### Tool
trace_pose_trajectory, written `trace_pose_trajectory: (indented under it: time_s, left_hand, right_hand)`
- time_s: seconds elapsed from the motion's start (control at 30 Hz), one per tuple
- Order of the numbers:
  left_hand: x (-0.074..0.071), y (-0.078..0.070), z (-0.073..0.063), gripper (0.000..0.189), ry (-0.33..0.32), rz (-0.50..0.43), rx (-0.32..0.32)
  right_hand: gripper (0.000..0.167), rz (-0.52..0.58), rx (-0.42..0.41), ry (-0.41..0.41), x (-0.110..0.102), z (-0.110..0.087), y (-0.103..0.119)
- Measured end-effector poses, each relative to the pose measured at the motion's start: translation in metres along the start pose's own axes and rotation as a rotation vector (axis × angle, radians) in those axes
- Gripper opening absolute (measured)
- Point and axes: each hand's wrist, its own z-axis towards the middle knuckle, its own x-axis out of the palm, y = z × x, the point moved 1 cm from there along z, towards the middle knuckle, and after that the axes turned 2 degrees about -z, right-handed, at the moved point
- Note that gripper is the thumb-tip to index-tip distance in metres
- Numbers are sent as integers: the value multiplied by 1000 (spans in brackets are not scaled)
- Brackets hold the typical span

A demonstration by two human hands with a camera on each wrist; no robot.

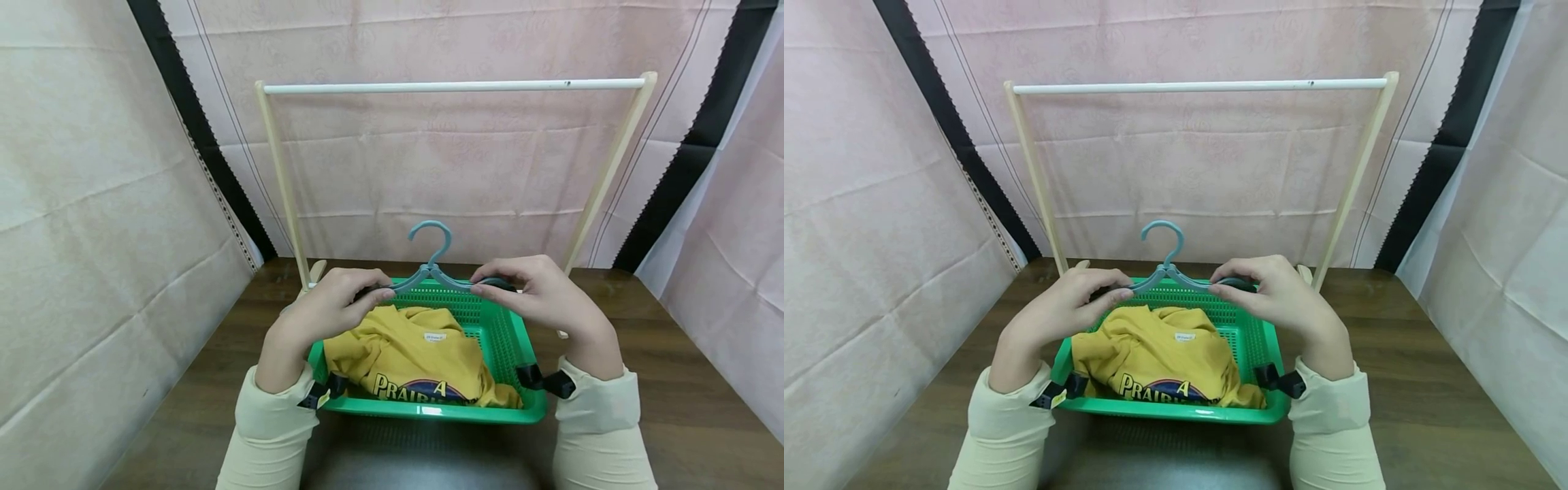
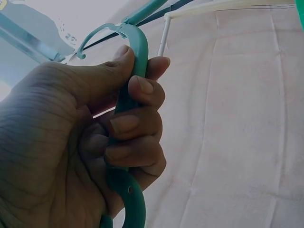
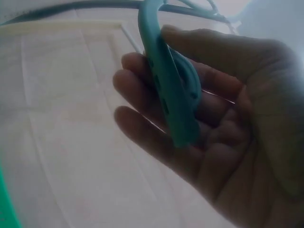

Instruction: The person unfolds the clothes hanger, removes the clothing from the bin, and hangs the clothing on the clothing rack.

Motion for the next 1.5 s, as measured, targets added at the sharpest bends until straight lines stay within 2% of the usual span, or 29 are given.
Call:
trace_pose_trajectory:
  time_s: [0.33, 0.63, 0.9, 1.27, 1.5]
  left_hand:
    - [4, -2, 3, 10, 22, -3, 7]
    - [3, -2, 1, 8, 11, 5, 27]
    - [1, -3, 0, 9, 9, -17, 53]
    - [1, -2, -1, 8, 24, -27, 38]
    - [1, -2, 0, 8, 33, -21, 51]
  right_hand:
    - [20, 43, -37, -5, -1, 0, 0]
    - [22, 51, -42, 9, 0, 0, 0]
    - [27, 41, -88, -42, 0, 1, 1]
    - [31, 62, -119, -89, -1, 0, 1]
    - [34, 76, -120, -113, -4, -1, -1]
